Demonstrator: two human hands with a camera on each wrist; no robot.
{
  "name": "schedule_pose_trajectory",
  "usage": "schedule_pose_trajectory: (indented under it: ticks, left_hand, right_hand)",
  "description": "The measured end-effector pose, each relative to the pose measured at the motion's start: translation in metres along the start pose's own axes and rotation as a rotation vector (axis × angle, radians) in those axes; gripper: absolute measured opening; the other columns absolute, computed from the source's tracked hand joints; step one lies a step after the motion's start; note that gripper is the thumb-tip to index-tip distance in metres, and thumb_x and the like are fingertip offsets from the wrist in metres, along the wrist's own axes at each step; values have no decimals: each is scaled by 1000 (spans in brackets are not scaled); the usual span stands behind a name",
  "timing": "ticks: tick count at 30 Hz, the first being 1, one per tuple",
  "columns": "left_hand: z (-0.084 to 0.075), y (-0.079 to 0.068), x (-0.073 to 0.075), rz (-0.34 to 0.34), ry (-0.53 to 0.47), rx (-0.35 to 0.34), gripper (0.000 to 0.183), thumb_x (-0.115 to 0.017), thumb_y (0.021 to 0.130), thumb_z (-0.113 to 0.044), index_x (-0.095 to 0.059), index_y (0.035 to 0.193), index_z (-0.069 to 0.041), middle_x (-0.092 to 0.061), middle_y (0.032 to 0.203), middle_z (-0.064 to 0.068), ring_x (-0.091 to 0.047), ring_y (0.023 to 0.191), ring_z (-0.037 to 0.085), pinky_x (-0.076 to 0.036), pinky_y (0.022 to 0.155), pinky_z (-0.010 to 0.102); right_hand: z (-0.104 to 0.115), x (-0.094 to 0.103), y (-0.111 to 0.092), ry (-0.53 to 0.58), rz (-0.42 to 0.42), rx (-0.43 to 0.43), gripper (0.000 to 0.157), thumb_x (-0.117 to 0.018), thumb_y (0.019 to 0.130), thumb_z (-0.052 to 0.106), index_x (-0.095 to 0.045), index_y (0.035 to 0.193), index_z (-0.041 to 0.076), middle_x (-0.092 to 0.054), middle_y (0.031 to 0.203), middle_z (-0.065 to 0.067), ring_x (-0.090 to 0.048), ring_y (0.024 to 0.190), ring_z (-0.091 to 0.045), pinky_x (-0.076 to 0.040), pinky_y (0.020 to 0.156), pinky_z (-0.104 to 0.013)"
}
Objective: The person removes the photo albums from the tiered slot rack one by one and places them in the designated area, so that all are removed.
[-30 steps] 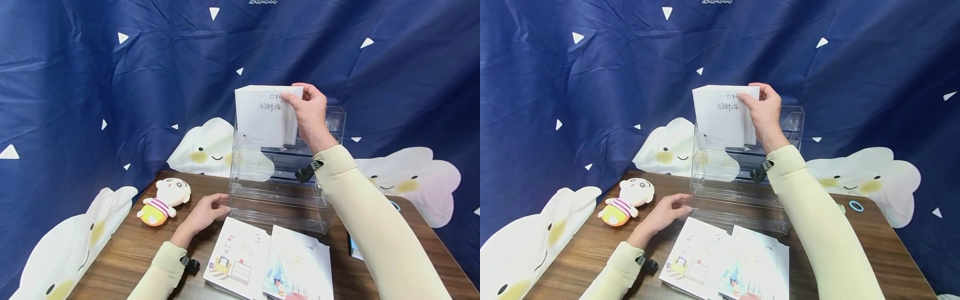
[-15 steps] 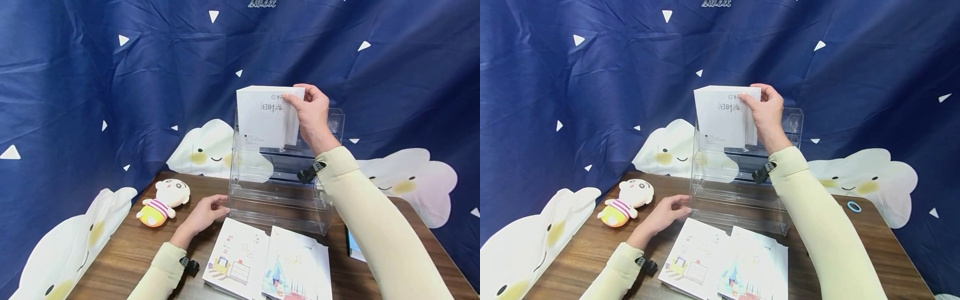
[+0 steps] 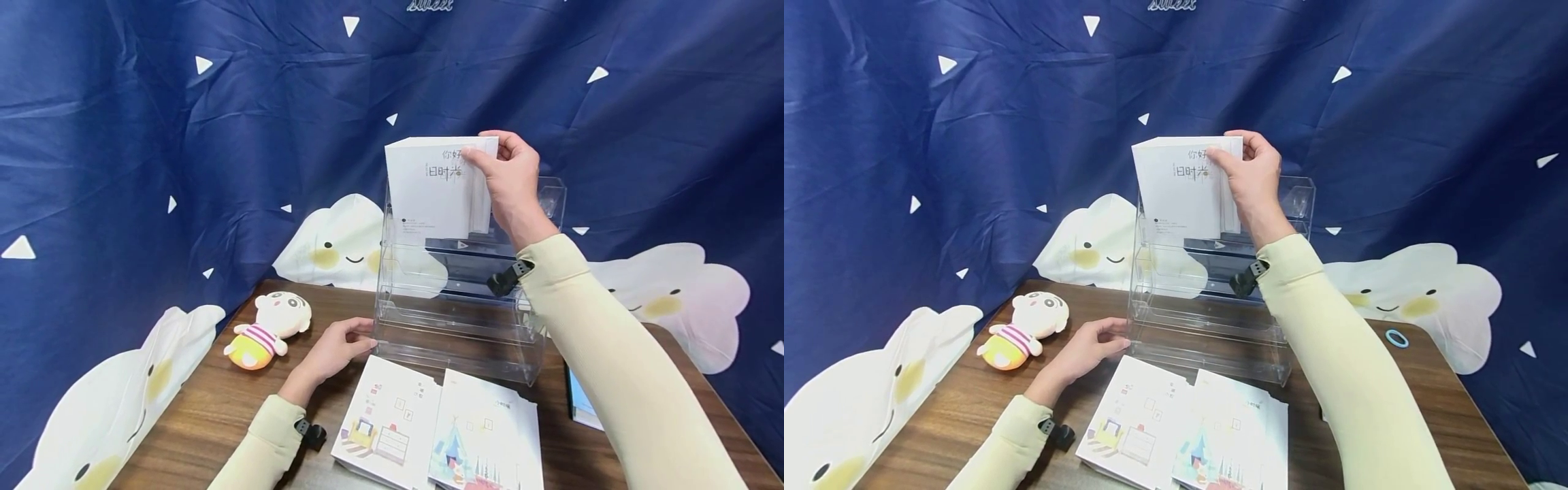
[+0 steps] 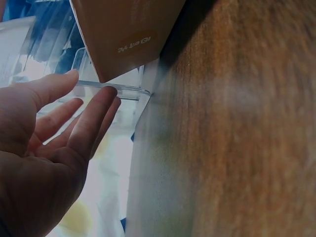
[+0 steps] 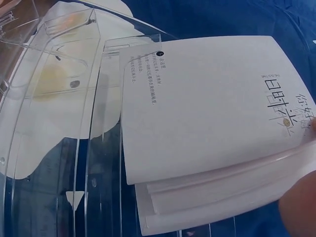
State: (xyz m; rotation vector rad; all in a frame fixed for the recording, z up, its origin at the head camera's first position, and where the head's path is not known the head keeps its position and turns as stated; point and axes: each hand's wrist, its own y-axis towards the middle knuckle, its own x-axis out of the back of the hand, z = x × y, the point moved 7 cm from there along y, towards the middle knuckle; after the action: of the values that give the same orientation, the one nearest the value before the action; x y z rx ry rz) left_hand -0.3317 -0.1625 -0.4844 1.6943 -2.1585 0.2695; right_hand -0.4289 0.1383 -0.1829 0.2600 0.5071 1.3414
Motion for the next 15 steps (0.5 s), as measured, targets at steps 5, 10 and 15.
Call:
schedule_pose_trajectory:
  ticks: [5,10,15]
  left_hand:
    - [-1,0,0,3,-9,8,48,-78,105,-13,-66,150,0,-77,138,20,-78,119,27,-69,92,31]
    - [-1,0,1,0,-4,9,47,-78,105,-12,-67,149,0,-77,138,20,-78,119,28,-70,93,33]
    - [1,-1,0,-8,8,7,47,-78,105,-14,-67,149,-1,-77,138,20,-78,120,28,-69,95,34]
  right_hand:
    - [9,1,0,-9,-3,8,28,-91,88,0,-78,108,14,-75,95,5,-72,90,-11,-59,78,-23]
    - [17,5,1,-16,-7,15,27,-91,89,3,-78,109,15,-75,96,5,-73,92,-11,-59,79,-24]
    - [20,12,-2,-12,-11,19,26,-92,90,4,-78,109,15,-76,97,4,-74,93,-12,-59,81,-25]
